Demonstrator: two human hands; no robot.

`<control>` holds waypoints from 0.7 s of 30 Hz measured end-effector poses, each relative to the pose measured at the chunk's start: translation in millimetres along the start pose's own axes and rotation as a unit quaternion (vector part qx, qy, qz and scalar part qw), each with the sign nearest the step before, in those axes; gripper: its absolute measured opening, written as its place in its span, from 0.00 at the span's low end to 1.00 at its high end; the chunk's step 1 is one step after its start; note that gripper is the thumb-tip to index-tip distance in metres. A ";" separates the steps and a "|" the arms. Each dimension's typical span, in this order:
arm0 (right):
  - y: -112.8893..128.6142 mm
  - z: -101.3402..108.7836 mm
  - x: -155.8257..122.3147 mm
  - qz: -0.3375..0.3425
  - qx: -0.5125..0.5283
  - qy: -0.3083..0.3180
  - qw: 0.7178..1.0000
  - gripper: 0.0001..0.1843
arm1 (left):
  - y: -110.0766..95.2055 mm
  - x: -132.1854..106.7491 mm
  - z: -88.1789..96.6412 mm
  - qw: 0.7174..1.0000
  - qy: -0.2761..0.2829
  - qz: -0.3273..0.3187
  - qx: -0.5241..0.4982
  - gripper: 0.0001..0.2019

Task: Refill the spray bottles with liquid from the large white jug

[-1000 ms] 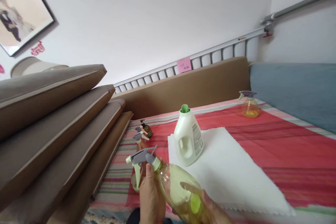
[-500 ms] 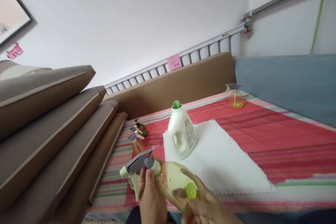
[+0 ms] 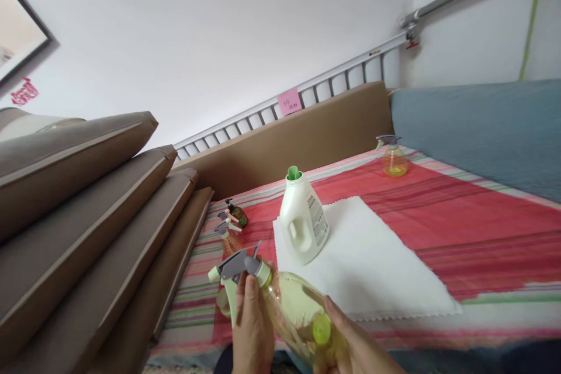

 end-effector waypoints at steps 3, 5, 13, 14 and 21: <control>13.0 -0.4 -4.0 0.075 -0.046 -0.007 0.996 0.54 | -1.0 -5.7 -2.3 0.999 -0.026 0.032 0.010 0.14; 17.1 -1.2 -7.1 0.092 -0.068 -0.011 0.993 0.59 | -4.8 -7.9 -10.0 0.999 -0.006 0.028 -0.021 0.15; -5.1 -13.8 -4.4 -0.058 0.026 0.073 0.995 0.38 | -12.2 -10.3 -18.8 0.996 0.022 0.022 -0.081 0.17; -3.8 -12.8 -2.8 -0.056 0.032 0.067 0.996 0.37 | -13.2 -10.5 -18.2 0.997 0.023 0.016 -0.079 0.17; 11.6 -13.3 0.9 0.054 -0.043 0.049 0.996 0.43 | -25.7 -11.3 -11.6 0.998 0.014 -0.040 -0.047 0.11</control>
Point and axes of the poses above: each hand's wrist, its own x-axis towards the middle knuckle, its own z-axis out of the back of the hand, y = z × x, the point moved 8 cm from there along x, towards the middle knuckle, and after that the axes turned 15 degrees about -x, right-handed, at the moved point
